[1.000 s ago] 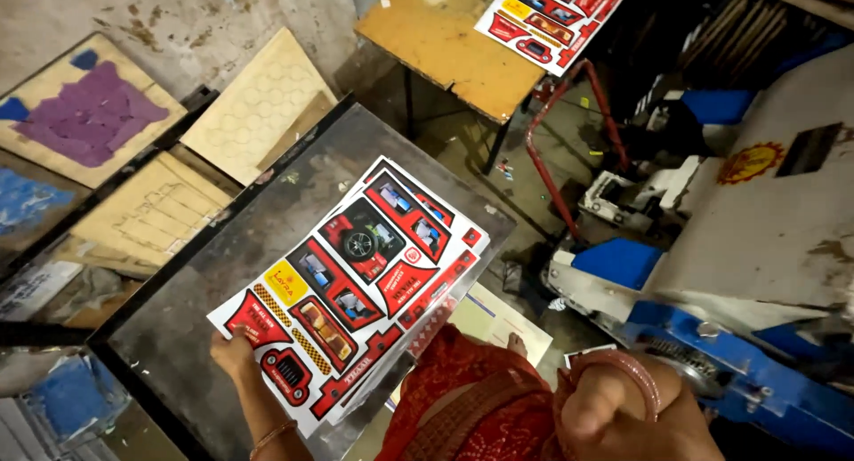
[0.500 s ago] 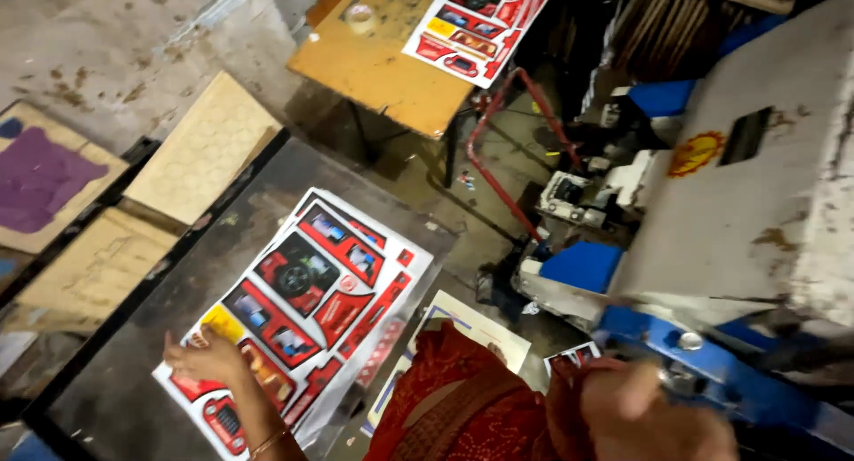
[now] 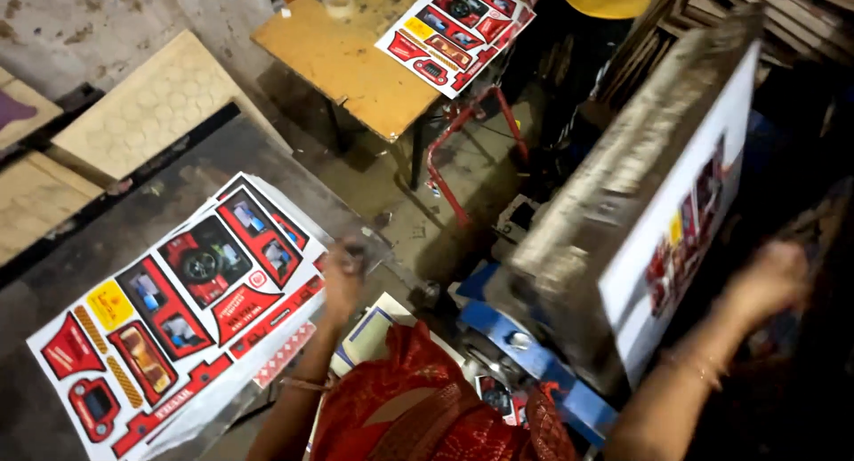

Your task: The recorder is organizing large printed cardboard sheets and feeding them into an industrial printing or cutting machine.

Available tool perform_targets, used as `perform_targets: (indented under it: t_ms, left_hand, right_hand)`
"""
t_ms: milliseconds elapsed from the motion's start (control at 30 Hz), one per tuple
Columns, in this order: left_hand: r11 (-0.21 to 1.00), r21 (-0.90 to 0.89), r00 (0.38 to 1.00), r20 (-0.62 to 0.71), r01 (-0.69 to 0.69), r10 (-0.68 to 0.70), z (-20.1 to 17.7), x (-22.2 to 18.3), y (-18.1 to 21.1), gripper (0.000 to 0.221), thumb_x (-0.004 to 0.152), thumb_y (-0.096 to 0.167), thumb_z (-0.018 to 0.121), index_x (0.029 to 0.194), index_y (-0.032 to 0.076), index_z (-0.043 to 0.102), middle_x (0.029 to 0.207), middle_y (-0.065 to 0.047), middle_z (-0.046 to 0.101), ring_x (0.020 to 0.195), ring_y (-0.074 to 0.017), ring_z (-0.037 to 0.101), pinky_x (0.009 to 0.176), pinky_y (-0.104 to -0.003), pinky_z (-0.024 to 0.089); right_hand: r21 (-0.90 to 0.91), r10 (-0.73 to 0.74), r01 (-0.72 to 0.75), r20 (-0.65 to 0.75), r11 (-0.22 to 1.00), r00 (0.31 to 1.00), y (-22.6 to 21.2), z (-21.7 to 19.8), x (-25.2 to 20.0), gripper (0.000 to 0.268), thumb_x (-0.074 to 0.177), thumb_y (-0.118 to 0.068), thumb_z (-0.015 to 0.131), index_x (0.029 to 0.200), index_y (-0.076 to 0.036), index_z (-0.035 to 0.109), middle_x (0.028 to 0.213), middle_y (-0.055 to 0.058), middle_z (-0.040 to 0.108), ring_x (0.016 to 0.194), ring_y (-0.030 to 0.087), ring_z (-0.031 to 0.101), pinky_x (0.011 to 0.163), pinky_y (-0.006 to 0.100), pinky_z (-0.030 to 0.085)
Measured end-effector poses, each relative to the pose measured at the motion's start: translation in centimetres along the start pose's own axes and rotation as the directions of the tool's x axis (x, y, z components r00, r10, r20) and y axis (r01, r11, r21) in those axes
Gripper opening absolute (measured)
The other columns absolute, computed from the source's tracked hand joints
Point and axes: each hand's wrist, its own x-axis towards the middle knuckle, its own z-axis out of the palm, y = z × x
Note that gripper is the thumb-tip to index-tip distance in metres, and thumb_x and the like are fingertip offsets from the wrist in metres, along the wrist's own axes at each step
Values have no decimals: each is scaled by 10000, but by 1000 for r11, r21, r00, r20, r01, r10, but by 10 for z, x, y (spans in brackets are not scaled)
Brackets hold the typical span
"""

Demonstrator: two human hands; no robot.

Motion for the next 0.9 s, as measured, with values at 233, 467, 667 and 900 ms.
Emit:
perform_targets:
  t_ms: [233, 467, 667, 900]
  left_hand:
    - [946, -284, 856, 517, 154, 16, 118, -43, 21, 398, 954, 255, 681, 1314, 87, 651, 1199, -136, 738, 1048, -215, 695, 917, -380, 536]
    - [711, -256, 751, 324, 655, -576, 155, -10, -125, 306, 998, 218, 692, 1104, -60, 764, 1016, -202, 781, 871, -224, 722, 769, -487, 542]
    - [24, 994, 993, 111, -110, -30, -162, -7, -230, 633, 921, 37, 514, 1542, 150, 565, 626, -28, 604, 551, -194, 592, 1150, -602, 345]
    - [853, -162, 759, -396, 497, -517, -416, -37, -208, 379, 959, 219, 801, 1190, -59, 685, 1070, -123, 718, 891, -224, 624, 799, -408, 514]
  right_hand:
    - [-508, 193, 152, 564, 848, 803, -222, 189, -198, 692, 827, -475, 611, 1282, 41, 533, 1017, 351, 566, 772, 460, 599, 570, 577, 461]
    - [426, -446, 158, 756, 891, 478, -477, 118, -287, 460, 816, -311, 777, 1110, 39, 724, 1460, 317, 467, 1305, 574, 379, 1055, 645, 314]
    - [467, -345, -221, 834, 856, 430, -504, 140, -278, 195, 808, -236, 823, 954, -111, 789, 1353, 109, 687, 1314, 367, 579, 1112, 485, 443]
    - [687, -635, -203, 724, 698, 268, -624, 166, -344, 524, 881, -290, 790, 1327, -84, 608, 1460, 137, 581, 1389, 362, 507, 1157, 495, 396]
